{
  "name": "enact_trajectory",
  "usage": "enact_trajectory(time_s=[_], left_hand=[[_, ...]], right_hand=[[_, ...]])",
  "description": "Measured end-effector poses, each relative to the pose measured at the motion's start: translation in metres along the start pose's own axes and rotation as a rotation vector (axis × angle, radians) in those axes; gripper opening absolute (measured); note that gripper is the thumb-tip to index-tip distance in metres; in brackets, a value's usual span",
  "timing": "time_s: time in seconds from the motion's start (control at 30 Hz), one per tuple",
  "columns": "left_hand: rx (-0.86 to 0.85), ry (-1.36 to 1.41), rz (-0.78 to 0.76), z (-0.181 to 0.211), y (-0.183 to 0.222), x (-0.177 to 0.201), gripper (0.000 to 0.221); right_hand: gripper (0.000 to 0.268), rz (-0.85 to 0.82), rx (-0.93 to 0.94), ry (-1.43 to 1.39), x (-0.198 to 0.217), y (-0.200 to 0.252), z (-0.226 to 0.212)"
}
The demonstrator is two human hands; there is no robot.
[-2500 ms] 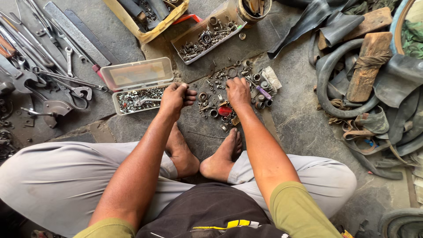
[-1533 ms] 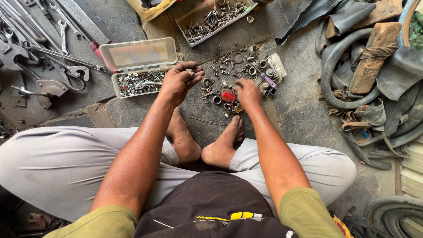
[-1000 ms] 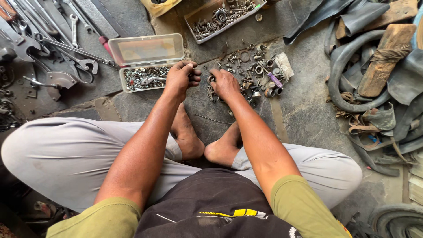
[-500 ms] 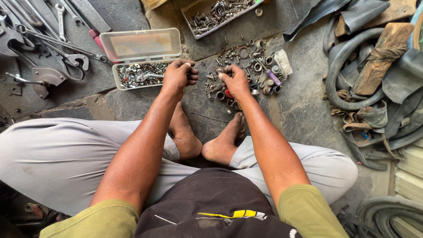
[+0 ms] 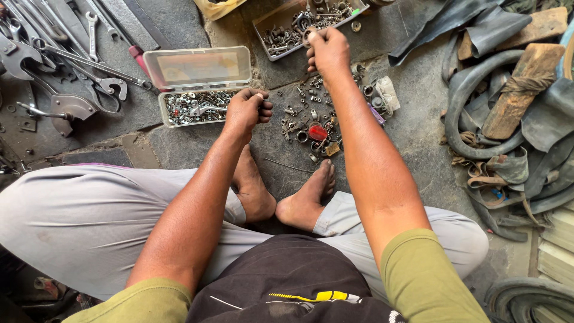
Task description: The person picks up metal bolts, nuts, and washers from a floor-level collection and sorts them into separate plastic compartments and metal containers.
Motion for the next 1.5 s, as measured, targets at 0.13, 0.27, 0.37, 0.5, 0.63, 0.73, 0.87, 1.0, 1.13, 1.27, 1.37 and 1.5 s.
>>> enact_trajectory(time_s=[0.13, 0.27, 0.37, 0.5, 0.63, 0.73, 0.87, 1.0, 1.13, 1.27, 1.37, 1.5], left_hand=[[0.021, 0.015, 0.002, -0.004, -0.005, 0.001, 0.018], [0.031, 0.01, 0.004, -0.008, -0.009, 0.001, 0.018], [0.039, 0.019, 0.002, -0.008, -0.01, -0.001, 0.017], [0.037, 0.009, 0.002, -0.005, -0.007, -0.002, 0.018], [0.033, -0.003, 0.016, -0.003, -0.01, 0.0, 0.02], [0.017, 0.019, 0.022, -0.003, -0.012, 0.001, 0.02], [0.019, 0.023, 0.024, -0.008, -0.014, 0.003, 0.021], [0.012, 0.02, 0.004, -0.01, -0.014, 0.004, 0.023], [0.003, 0.048, -0.015, -0.007, -0.014, 0.002, 0.023], [-0.015, 0.073, -0.03, -0.005, -0.01, 0.002, 0.021], [-0.007, 0.105, -0.038, -0.003, -0.011, 0.001, 0.022], [0.041, 0.152, -0.042, -0.002, -0.011, -0.001, 0.026]], right_hand=[[0.018, -0.014, -0.007, -0.096, 0.003, -0.018, 0.006], [0.021, -0.093, 0.002, -0.26, 0.003, -0.025, 0.018], [0.034, 0.248, -0.134, 0.084, -0.004, -0.029, 0.028], [0.064, 0.187, -0.185, 0.428, -0.021, -0.051, 0.044], [0.063, 0.144, -0.176, 0.426, -0.034, -0.063, 0.059], [0.045, 0.089, -0.202, 0.464, -0.027, -0.053, 0.068], [0.026, 0.099, 0.153, 0.734, -0.003, -0.053, 0.08], [0.023, 0.0, 0.075, 0.758, 0.016, -0.056, 0.073], [0.027, 0.099, 0.156, 0.721, 0.022, -0.041, 0.057], [0.022, 0.166, -0.064, 0.105, 0.036, -0.017, 0.058], [0.028, 0.003, -0.026, -0.478, 0.046, 0.006, 0.073], [0.025, -0.034, -0.1, -0.361, 0.04, 0.052, 0.086]])
Point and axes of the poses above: each hand's wrist, its own y-axis away from the middle knuckle, its own x-axis out of the back of the hand, z = x × y, the point moved 1 cm from there along -y, towards the middle knuckle, and after that the axes turned 4 degrees about -z, right-handed, at the moved point
